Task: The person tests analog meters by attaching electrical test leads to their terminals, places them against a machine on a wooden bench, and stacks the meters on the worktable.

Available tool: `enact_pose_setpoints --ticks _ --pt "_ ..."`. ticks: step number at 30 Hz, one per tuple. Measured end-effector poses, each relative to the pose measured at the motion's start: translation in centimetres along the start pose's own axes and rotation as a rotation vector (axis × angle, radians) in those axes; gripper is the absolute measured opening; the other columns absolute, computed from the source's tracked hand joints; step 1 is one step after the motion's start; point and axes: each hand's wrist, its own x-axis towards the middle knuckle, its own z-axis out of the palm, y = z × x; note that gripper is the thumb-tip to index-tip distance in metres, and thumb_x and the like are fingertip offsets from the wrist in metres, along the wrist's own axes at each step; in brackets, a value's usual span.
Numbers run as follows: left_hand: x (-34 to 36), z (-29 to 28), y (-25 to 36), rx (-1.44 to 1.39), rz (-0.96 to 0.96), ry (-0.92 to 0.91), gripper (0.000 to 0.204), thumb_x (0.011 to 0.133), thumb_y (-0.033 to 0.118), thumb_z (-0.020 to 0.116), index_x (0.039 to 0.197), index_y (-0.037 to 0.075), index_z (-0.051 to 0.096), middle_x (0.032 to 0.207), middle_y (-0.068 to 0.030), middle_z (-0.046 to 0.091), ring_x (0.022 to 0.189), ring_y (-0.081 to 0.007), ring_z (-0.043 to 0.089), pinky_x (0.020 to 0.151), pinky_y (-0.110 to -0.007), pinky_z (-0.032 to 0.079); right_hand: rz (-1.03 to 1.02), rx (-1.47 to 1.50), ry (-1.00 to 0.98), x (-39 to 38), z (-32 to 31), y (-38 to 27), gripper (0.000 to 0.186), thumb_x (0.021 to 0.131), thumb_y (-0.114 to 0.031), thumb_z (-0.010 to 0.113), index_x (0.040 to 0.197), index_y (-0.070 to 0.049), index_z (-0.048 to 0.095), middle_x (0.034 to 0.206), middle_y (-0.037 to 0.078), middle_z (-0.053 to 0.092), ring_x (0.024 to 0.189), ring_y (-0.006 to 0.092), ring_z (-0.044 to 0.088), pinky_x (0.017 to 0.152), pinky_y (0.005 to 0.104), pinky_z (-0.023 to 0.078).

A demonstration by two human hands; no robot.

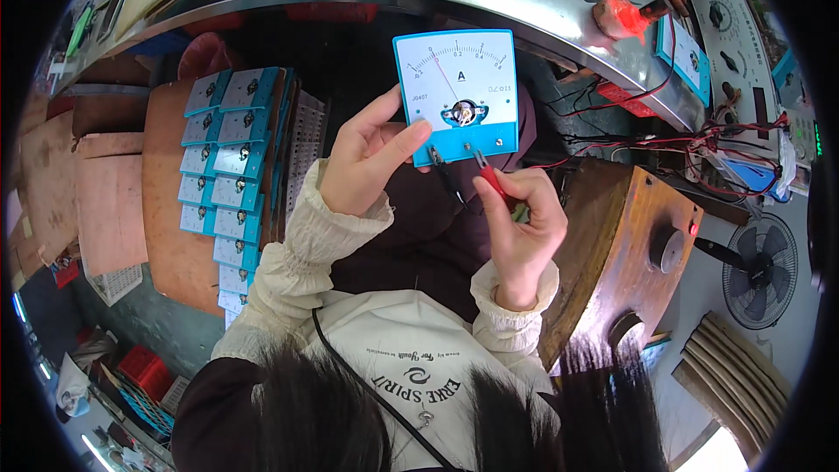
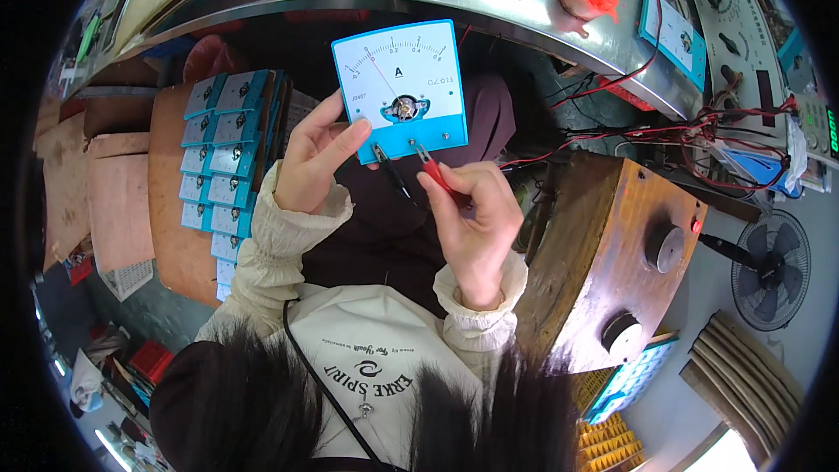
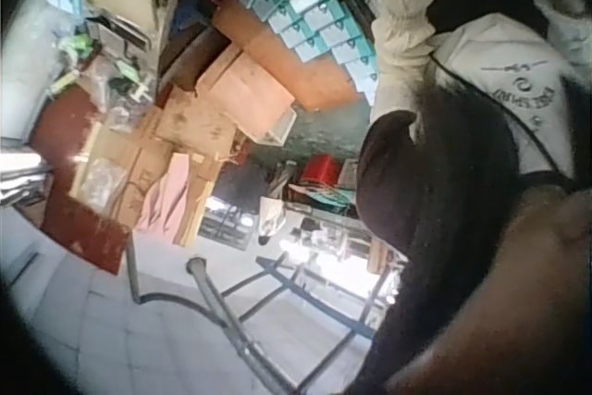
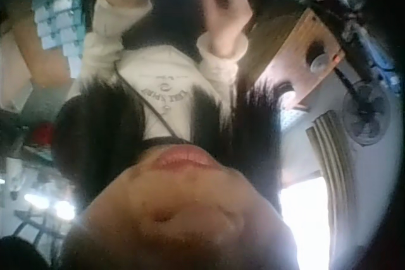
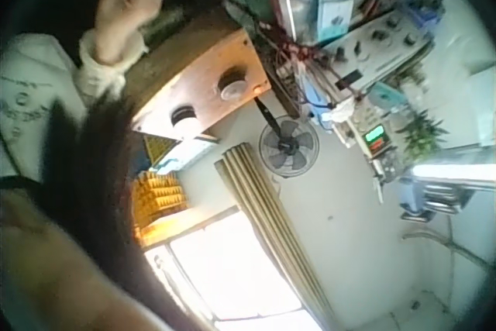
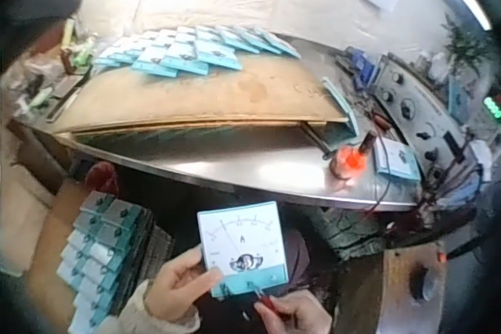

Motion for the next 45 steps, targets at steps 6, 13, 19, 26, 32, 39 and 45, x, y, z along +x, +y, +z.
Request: enact_pose_setpoints --ticks 6,13,19,26,32,39,45 --pt "0.1 0.5 -0.3 0.045 0.046 0.017 0.056 0.094 0.008 0.06 0.143 -0.004 0.035 0.111 -0.0104 0.064 0.084 -0.0108 0.063 0.068 -0.025 0.052 0.075 -0.003 0.03 0.6 1.0 0.2 0.02 0.072 0.005 0.079 0.082 0.002 0.062 0.075 0.007 0.062 0.062 0.0107 0.057 0.054 0.0223 0.045" --pt "0.9 0.8 -0.6 0.022 -0.03 -0.012 0.053 0.094 0.008 0.059 0.141 -0.005 0.037 0.111 -0.0104 0.064 0.084 -0.0112 0.062 0.068 -0.025 0.051 0.045 0.001 0.144 0.4 -0.2 0.6 0.039 0.066 -0.001 0.084 0.097 -0.001 0.061 0.101 0.011 0.062 0.074 0.0123 0.059 0.061 0.0233 0.047" --pt "0.8 4.0 -1.8 0.12 -0.115 -0.105 0.05 0.094 0.002 0.056 0.139 -0.007 0.038 0.117 -0.0103 0.061 0.1 -0.0122 0.06 0.086 -0.024 0.047 0.077 -0.287 0.009 1.0 -0.7 -0.3 0.12 0.056 -0.024 0.09 0.144 0.012 0.016 0.137 0.031 0.036 0.124 0.0456 0.04 0.101 0.0461 0.039" --pt "-0.3 7.0 -2.8 0.293 -0.218 -0.528 0.065 0.093 -0.006 0.048 0.15 -0.002 0.017 0.11 -0.0156 0.065 0.1 -0.0146 0.061 0.091 -0.025 0.044 0.264 -0.41 0.478 -5.1 -9.4 4.9 0.111 0.055 -0.031 0.09 0.14 0.009 0.031 0.127 0.022 0.052 0.12 0.0296 0.051 0.101 0.0377 0.041" --pt "2.6 5.3 -2.1 0.545 -0.252 -0.363 0.047 0.099 0.011 0.047 0.142 -0.002 0.034 0.106 -0.0129 0.066 0.087 -0.0099 0.058 0.086 -0.024 0.045 0.742 -1.108 1.215 -14.5 -27.3 8.5 0.096 0.061 -0.047 0.084 0.128 0.01 0.045 0.114 0.025 0.058 0.108 0.039 0.056 0.095 0.0467 0.042" --pt "3.5 7.0 -2.1 0.558 -0.186 -0.531 0.044 0.099 0.011 0.047 0.14 -0.001 0.037 0.104 -0.0123 0.067 0.088 -0.0091 0.059 0.085 -0.024 0.046 0.741 -1.077 1.294 -18.9 -31.0 11.7 0.106 0.063 -0.058 0.079 0.134 0.011 0.041 0.126 0.026 0.051 0.121 0.0381 0.048 0.105 0.0497 0.033" --pt "1.7 7.0 -3.7 0.521 -0.307 -0.477 0.041 0.099 0.009 0.046 0.138 0.0 0.041 0.103 -0.0119 0.067 0.086 -0.0081 0.058 0.083 -0.022 0.045 0.738 -1.179 1.301 -18.6 -30.6 11.6 0.096 0.066 -0.046 0.083 0.135 0.007 0.041 0.12 0.025 0.055 0.113 0.0359 0.054 0.097 0.0406 0.042"
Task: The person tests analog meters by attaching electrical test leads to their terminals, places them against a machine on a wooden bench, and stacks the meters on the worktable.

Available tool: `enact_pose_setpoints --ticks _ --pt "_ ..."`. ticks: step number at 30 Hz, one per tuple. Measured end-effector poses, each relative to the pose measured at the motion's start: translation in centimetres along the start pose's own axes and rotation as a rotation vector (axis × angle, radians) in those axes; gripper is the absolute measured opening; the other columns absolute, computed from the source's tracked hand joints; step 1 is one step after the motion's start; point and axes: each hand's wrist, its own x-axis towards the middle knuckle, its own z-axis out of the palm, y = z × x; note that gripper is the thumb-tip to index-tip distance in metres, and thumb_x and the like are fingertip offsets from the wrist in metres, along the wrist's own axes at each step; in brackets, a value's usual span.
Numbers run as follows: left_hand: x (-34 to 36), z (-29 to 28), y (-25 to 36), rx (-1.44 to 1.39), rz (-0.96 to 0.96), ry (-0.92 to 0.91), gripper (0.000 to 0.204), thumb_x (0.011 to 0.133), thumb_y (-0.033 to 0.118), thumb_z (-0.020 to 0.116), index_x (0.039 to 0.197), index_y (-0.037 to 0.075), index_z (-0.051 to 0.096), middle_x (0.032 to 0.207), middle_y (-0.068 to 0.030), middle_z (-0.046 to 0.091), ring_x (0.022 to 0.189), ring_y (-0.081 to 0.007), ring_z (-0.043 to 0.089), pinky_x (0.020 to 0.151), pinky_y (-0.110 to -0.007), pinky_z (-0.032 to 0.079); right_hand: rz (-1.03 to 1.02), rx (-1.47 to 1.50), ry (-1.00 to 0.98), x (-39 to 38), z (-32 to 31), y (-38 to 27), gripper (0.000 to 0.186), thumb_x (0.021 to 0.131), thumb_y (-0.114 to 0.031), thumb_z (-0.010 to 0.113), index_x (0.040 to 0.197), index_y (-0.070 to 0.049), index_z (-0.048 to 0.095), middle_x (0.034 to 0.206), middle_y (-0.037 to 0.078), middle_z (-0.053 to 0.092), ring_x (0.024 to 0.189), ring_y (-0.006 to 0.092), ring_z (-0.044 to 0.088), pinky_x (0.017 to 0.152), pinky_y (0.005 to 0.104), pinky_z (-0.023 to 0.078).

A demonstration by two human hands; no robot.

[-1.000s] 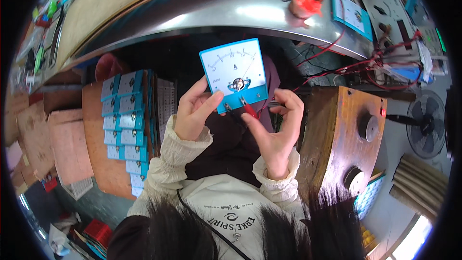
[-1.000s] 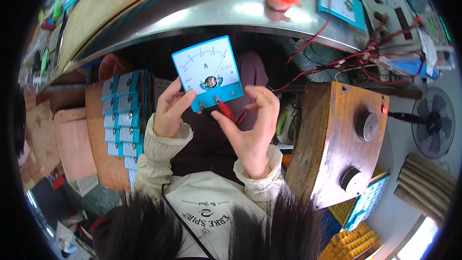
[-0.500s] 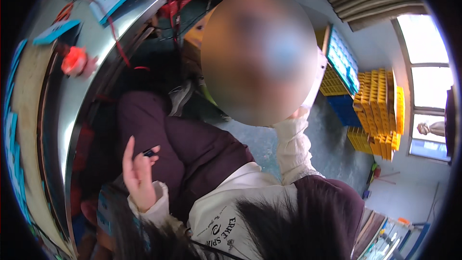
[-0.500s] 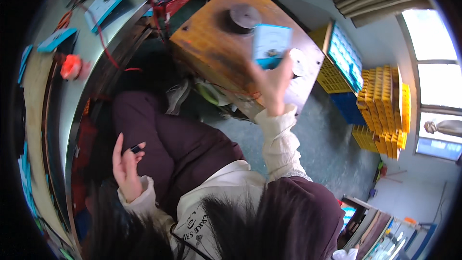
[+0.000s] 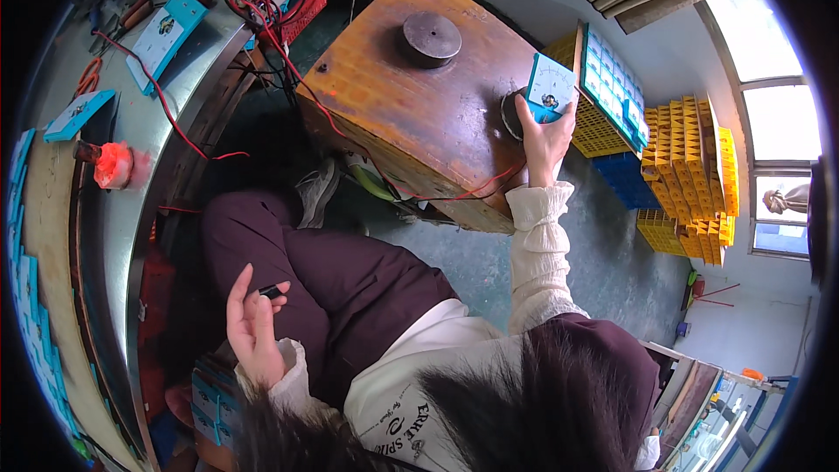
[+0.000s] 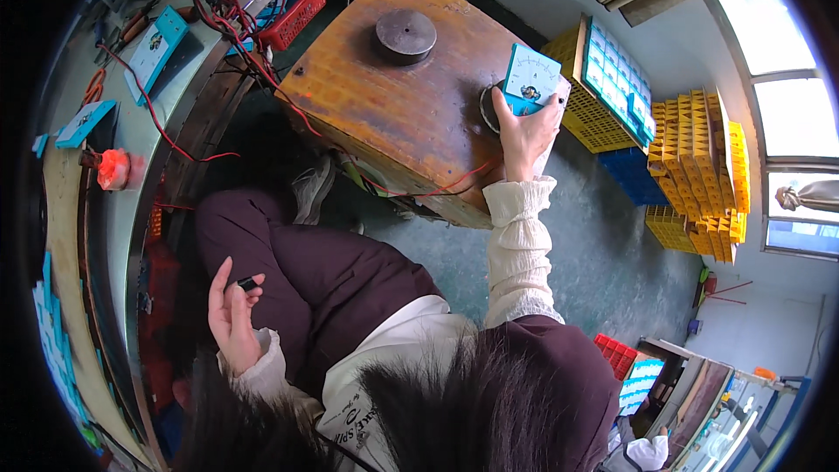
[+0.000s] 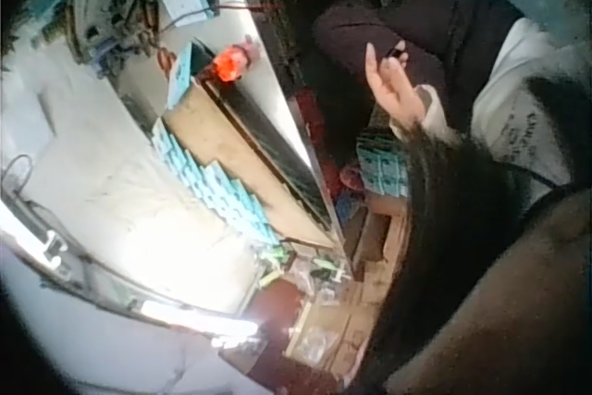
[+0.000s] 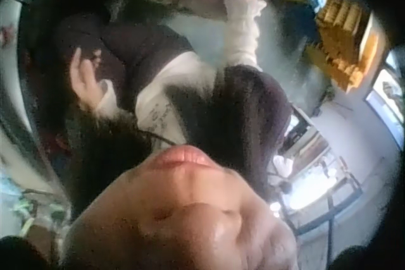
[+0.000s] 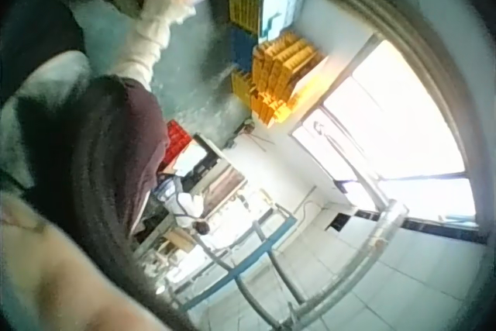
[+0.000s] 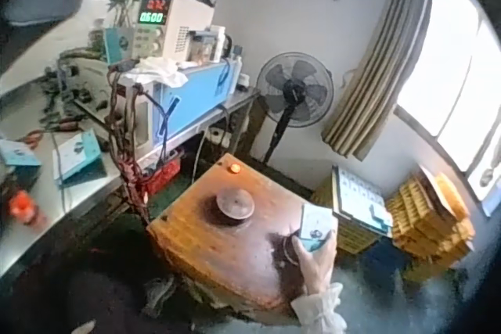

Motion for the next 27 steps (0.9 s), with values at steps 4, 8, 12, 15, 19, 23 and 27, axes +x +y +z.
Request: enact_pose_setpoints --ticks 4,8,12,15,19,23,27 --pt "0.3 -0.1 0.7 0.039 -0.001 -0.034 0.041 0.099 0.01 0.047 0.138 0.0 0.042 0.104 -0.012 0.067 0.086 -0.0079 0.058 0.083 -0.023 0.045 -0.012 0.006 0.017 -0.1 0.0 0.0 0.096 0.066 -0.046 0.082 0.134 0.007 0.042 0.119 0.026 0.055 0.11 0.0365 0.055 0.097 0.0416 0.042" --pt "1.6 -3.6 6.8 0.158 0.165 0.054 0.043 0.098 0.021 0.047 0.133 -0.004 0.045 0.114 -0.0173 0.061 0.092 -0.0175 0.058 0.085 -0.029 0.046 -0.04 -0.019 0.056 0.0 0.2 0.0 0.091 0.064 -0.046 0.083 0.129 0.006 0.046 0.113 0.025 0.058 0.105 0.0376 0.057 0.092 0.0419 0.045" --pt "2.1 -8.2 11.5 0.638 0.491 0.527 0.042 0.095 0.018 0.049 0.131 -0.004 0.047 0.117 -0.0187 0.058 0.095 -0.0216 0.058 0.086 -0.033 0.047 -0.021 0.009 0.018 0.0 -0.1 -0.3 0.091 0.064 -0.045 0.084 0.13 0.006 0.045 0.117 0.025 0.057 0.108 0.0378 0.057 0.094 0.0424 0.045" --pt "3.8 -9.6 9.4 0.928 0.55 0.565 0.041 0.095 0.018 0.049 0.13 -0.004 0.047 0.117 -0.0185 0.058 0.096 -0.0215 0.058 0.086 -0.032 0.047 -0.02 -0.009 0.015 0.1 -0.2 -0.5 0.093 0.064 -0.045 0.084 0.131 0.005 0.044 0.117 0.025 0.057 0.108 0.0377 0.057 0.094 0.0424 0.045" --pt "5.6 -10.1 5.8 1.088 0.493 0.522 0.04 0.095 0.017 0.049 0.129 -0.004 0.048 0.118 -0.0182 0.058 0.096 -0.0213 0.058 0.086 -0.032 0.046 0.005 0.059 -0.036 0.1 -0.5 -0.3 0.081 0.066 -0.043 0.084 0.123 0.004 0.051 0.11 0.024 0.06 0.103 0.0372 0.059 0.09 0.0424 0.046" --pt "5.9 -10.0 4.7 1.105 0.5 0.544 0.039 0.094 0.016 0.05 0.128 -0.004 0.048 0.118 -0.018 0.057 0.096 -0.0211 0.057 0.086 -0.032 0.046 -0.173 0.129 0.024 0.1 -0.8 -0.4 0.087 0.067 -0.037 0.084 0.131 0.006 0.045 0.117 0.024 0.058 0.11 0.0361 0.057 0.096 0.0392 0.044" --pt "6.1 -9.6 4.4 1.108 0.497 0.548 0.038 0.094 0.015 0.05 0.127 -0.003 0.049 0.118 -0.0177 0.057 0.097 -0.0209 0.057 0.086 -0.032 0.046 -0.026 -0.039 -0.011 0.1 -0.9 -1.1 0.092 0.07 -0.041 0.082 0.135 0.008 0.041 0.127 0.028 0.053 0.117 0.0382 0.053 0.1 0.04 0.04"
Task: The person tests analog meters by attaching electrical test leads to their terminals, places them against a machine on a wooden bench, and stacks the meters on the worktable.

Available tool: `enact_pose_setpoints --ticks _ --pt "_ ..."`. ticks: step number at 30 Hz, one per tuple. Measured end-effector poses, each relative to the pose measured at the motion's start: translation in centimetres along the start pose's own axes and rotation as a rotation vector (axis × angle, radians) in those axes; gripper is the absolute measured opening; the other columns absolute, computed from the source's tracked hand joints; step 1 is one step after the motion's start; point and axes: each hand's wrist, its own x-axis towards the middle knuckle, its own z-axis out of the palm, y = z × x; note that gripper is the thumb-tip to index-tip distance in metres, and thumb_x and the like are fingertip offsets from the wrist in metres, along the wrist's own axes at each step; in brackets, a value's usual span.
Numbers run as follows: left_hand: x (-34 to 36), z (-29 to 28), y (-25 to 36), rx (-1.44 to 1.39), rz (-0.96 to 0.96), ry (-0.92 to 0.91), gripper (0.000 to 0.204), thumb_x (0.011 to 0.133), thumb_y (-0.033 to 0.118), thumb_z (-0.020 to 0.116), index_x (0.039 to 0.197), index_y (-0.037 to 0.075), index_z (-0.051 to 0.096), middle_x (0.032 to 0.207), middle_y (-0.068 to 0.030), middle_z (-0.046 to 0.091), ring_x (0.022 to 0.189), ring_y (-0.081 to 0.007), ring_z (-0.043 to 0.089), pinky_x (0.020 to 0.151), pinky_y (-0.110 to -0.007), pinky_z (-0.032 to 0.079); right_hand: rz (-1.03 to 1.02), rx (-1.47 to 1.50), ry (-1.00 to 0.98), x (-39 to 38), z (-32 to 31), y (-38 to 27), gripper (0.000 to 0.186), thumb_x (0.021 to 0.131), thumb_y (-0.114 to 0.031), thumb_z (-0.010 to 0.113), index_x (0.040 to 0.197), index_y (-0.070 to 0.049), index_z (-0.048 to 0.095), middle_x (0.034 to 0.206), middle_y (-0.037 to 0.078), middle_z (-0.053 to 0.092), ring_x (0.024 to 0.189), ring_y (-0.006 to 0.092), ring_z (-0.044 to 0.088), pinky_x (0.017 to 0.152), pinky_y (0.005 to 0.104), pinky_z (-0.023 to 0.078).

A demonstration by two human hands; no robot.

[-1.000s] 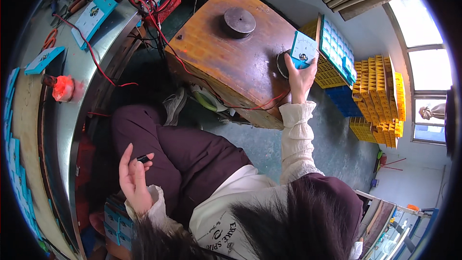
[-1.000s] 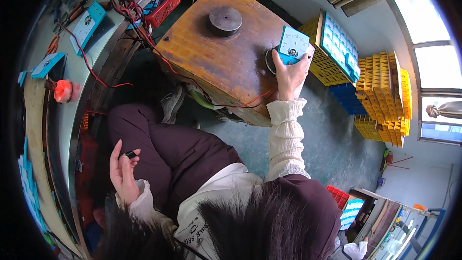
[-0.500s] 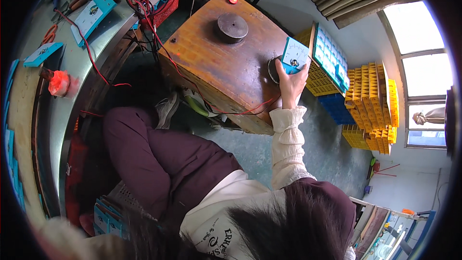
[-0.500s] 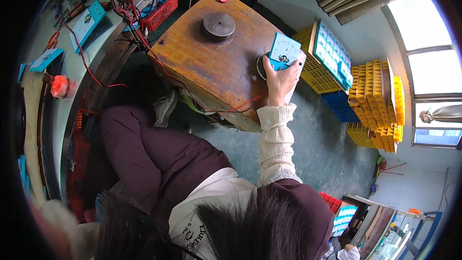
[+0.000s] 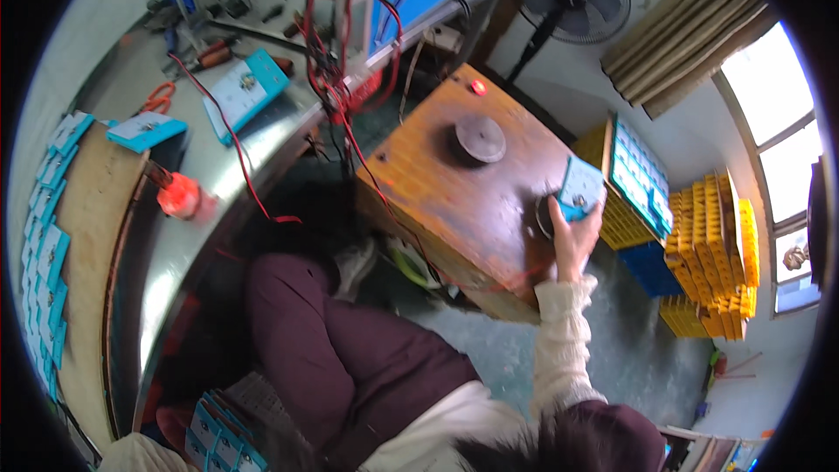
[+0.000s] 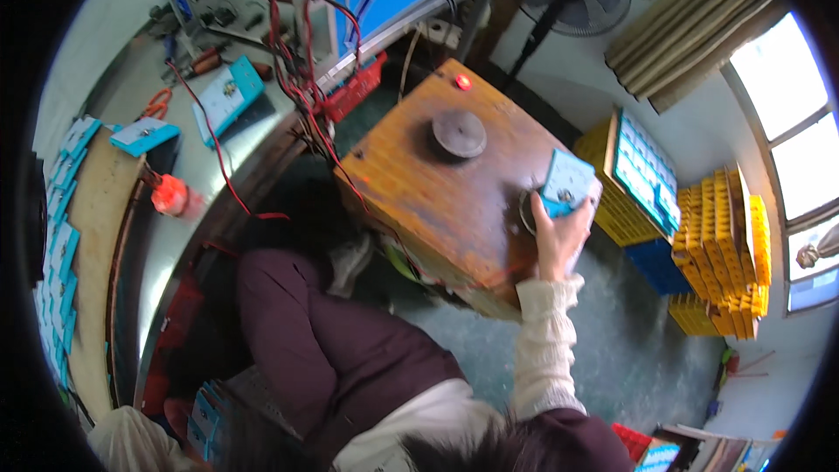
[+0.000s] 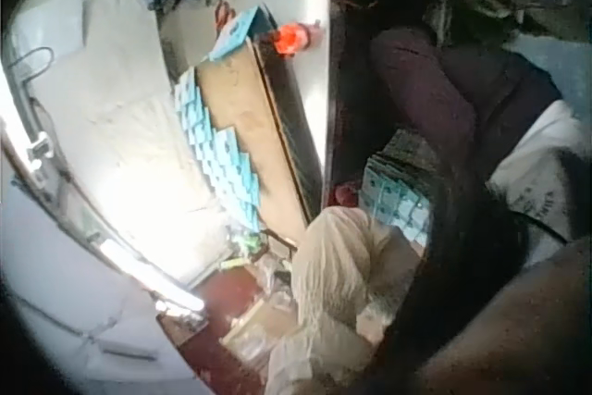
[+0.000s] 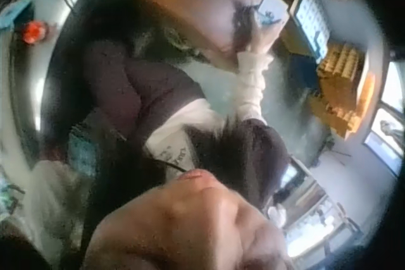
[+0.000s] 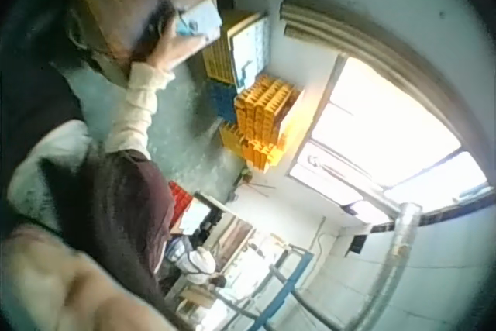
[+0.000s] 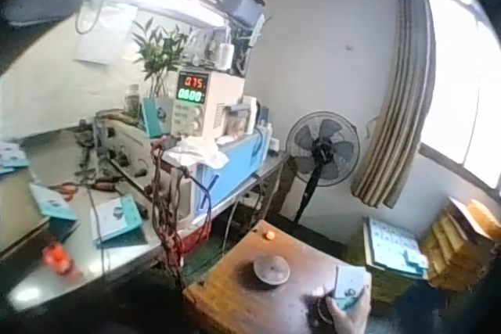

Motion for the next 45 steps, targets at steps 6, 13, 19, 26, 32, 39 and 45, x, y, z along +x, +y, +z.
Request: enact_pose_setpoints --ticks 6,13,19,26,32,39,45 --pt "-0.8 0.6 -0.4 0.007 -0.029 0.027 0.037 0.093 0.014 0.05 0.126 -0.003 0.05 0.119 -0.0172 0.057 0.097 -0.0206 0.057 0.086 -0.032 0.046 0.023 0.121 -0.037 -0.2 0.2 0.4 0.094 0.072 -0.036 0.081 0.141 0.007 0.035 0.133 0.025 0.048 0.123 0.0322 0.049 0.104 0.0369 0.037" --pt "-0.6 1.2 -0.3 0.027 -0.054 0.027 0.035 0.093 0.012 0.051 0.125 -0.002 0.051 0.12 -0.0167 0.056 0.098 -0.0203 0.057 0.086 -0.031 0.046 -0.029 0.093 0.02 -0.2 0.6 0.8 0.094 0.071 -0.035 0.082 0.142 0.005 0.035 0.133 0.024 0.049 0.123 0.0333 0.048 0.104 0.0376 0.037" --pt "-0.8 1.4 -0.5 0.041 -0.074 0.039 0.033 0.092 0.011 0.051 0.123 -0.002 0.052 0.12 -0.0163 0.056 0.099 -0.02 0.056 0.086 -0.031 0.046 0.086 -0.006 -0.052 0.1 0.1 0.0 0.098 0.068 -0.038 0.083 0.139 0.009 0.035 0.132 0.027 0.048 0.124 0.037 0.047 0.104 0.0409 0.038" --pt "-1.4 0.5 -1.2 0.027 -0.075 0.05 0.032 0.092 0.009 0.051 0.122 -0.001 0.053 0.121 -0.0158 0.055 0.099 -0.0196 0.056 0.086 -0.031 0.046 0.008 0.053 -0.024 0.0 0.1 0.2 0.095 0.072 -0.039 0.081 0.14 0.009 0.035 0.133 0.028 0.048 0.124 0.0372 0.048 0.104 0.0391 0.037" --pt "-1.9 -0.8 -1.3 -0.007 -0.076 0.103 0.031 0.091 0.008 0.052 0.12 -0.001 0.054 0.122 -0.0154 0.055 0.1 -0.0193 0.056 0.086 -0.03 0.045 -0.037 0.246 -0.012 0.0 -0.3 0.1 0.082 0.071 -0.036 0.083 0.131 0.008 0.047 0.125 0.024 0.054 0.119 0.0348 0.051 0.102 0.0395 0.038" --pt "-3.5 -1.8 -0.2 -0.108 -0.091 0.167 0.029 0.09 0.006 0.052 0.119 0.0 0.055 0.122 -0.0149 0.055 0.101 -0.019 0.055 0.086 -0.03 0.045 -0.047 0.17 0.002 0.0 0.3 0.6 0.085 0.077 -0.033 0.079 0.137 0.011 0.038 0.139 0.027 0.044 0.131 0.0361 0.042 0.109 0.0385 0.032" --pt "-6.9 -3.5 2.7 -0.292 -0.102 0.311 0.028 0.09 0.005 0.052 0.118 0.0 0.056 0.123 -0.0144 0.054 0.101 -0.0187 0.055 0.086 -0.03 0.045 -0.347 0.025 0.169 -2.2 -1.3 -3.6 0.082 0.071 -0.028 0.082 0.135 0.006 0.044 0.133 0.026 0.051 0.122 0.0372 0.05 0.104 0.0431 0.039"
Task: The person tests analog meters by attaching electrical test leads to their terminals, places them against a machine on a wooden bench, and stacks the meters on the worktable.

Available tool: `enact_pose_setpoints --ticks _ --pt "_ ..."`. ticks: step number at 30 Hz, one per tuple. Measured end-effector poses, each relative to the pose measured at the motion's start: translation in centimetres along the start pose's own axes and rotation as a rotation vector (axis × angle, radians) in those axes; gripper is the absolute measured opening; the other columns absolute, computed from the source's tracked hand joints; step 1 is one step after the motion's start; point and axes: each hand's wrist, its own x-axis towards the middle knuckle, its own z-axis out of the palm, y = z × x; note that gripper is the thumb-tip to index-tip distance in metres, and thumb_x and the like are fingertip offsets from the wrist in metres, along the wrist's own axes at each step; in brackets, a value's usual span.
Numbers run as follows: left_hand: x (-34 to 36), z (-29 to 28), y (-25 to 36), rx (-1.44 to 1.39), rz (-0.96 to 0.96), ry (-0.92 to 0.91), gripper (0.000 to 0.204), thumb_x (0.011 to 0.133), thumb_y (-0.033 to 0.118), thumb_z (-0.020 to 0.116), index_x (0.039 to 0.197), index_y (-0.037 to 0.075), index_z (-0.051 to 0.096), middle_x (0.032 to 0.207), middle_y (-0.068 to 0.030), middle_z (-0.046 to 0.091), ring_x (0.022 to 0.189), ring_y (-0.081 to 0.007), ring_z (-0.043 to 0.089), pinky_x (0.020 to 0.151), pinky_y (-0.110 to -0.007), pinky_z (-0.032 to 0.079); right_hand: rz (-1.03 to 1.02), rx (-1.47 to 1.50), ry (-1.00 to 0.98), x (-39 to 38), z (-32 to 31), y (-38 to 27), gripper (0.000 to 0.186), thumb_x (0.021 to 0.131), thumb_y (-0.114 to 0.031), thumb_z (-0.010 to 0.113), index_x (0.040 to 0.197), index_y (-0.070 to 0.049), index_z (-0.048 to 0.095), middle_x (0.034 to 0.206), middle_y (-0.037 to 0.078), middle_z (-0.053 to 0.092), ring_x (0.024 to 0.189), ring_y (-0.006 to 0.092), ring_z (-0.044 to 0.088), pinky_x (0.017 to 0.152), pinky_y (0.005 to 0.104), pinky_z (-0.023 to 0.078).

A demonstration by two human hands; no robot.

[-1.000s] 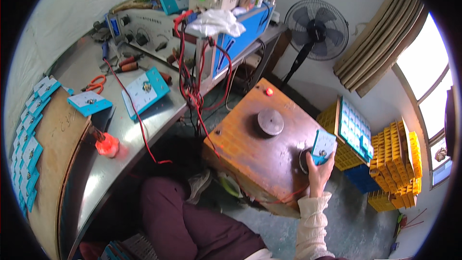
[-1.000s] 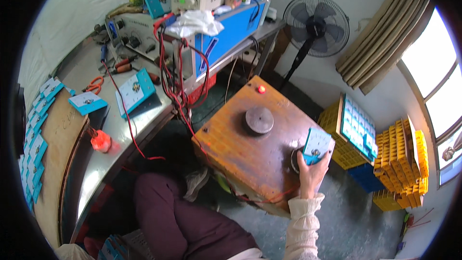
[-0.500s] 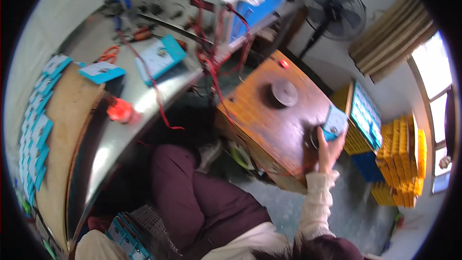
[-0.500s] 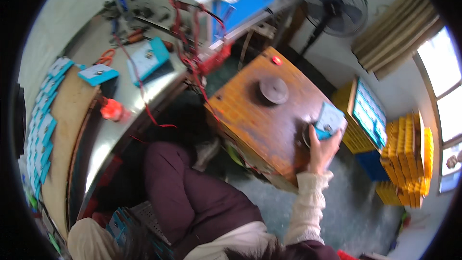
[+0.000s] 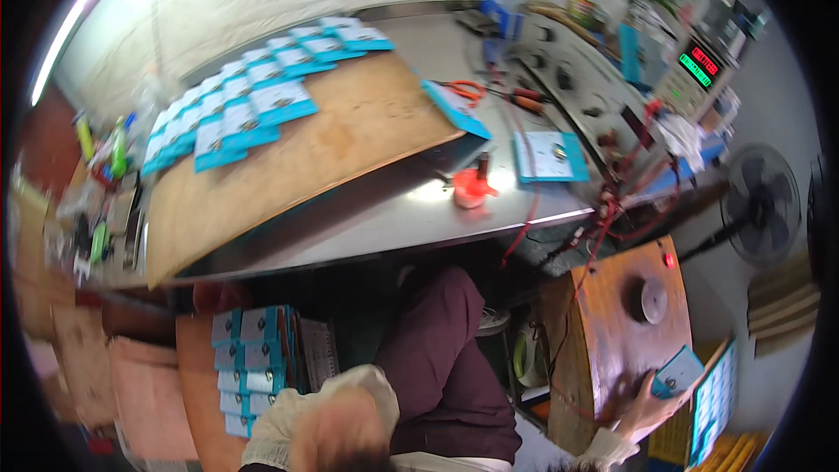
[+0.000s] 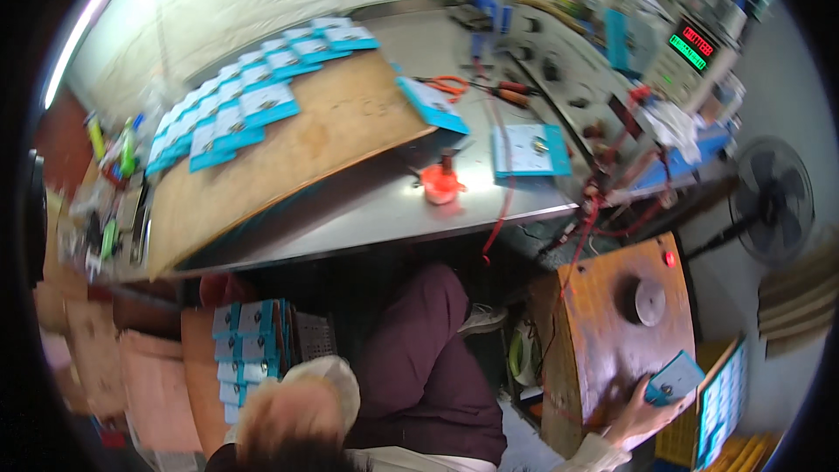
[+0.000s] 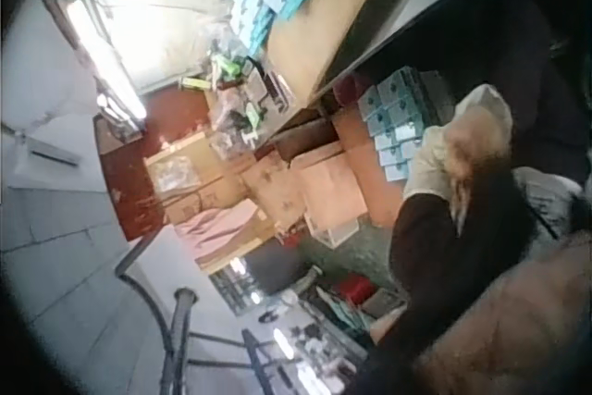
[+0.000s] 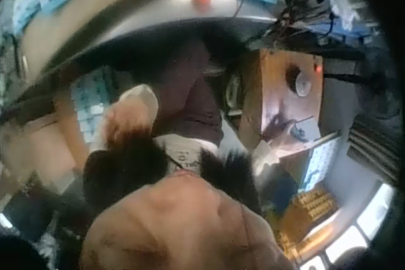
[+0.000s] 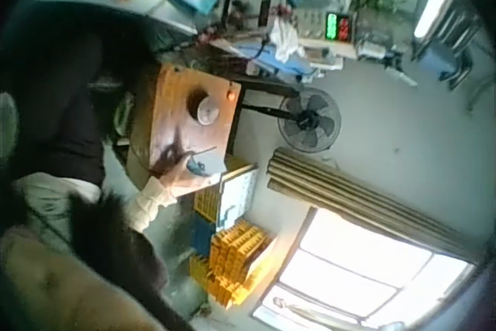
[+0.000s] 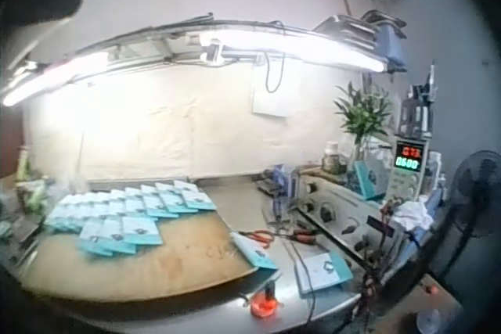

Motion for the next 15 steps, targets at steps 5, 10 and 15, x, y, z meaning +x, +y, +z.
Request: enact_pose_setpoints --ticks 5,10,15 --pt "-4.2 0.6 1.0 -0.444 -0.535 -0.18 0.033 0.092 0.007 0.054 0.125 0.001 0.056 0.118 -0.013 0.057 0.095 -0.0151 0.057 0.082 -0.025 0.045 -0.027 0.925 -0.27 -5.2 0.1 -14.3 0.091 0.07 -0.011 0.082 0.143 0.007 0.031 0.141 0.024 0.041 0.127 0.0336 0.043 0.107 0.0442 0.036" --pt "-6.4 0.9 2.2 -0.329 -0.448 -0.195 0.046 0.087 0.017 0.067 0.129 0.002 0.055 0.089 -0.0124 0.062 0.074 -0.0186 0.061 0.068 -0.027 0.05 -0.316 1.249 -0.877 -12.6 -7.0 -28.9 0.107 0.061 -0.017 0.09 0.143 0.007 0.026 0.14 0.02 0.036 0.128 0.0313 0.04 0.107 0.042 0.034" --pt "-6.3 -2.8 0.4 -0.498 -0.625 0.072 0.038 0.09 0.005 0.06 0.126 -0.004 0.052 0.107 -0.0129 0.067 0.095 -0.0159 0.064 0.08 -0.028 0.051 -0.523 1.364 -1.181 -14.4 -11.5 -33.5 0.114 0.056 -0.015 0.09 0.144 0.008 0.021 0.135 0.027 0.04 0.123 0.0381 0.046 0.1 0.0427 0.042"
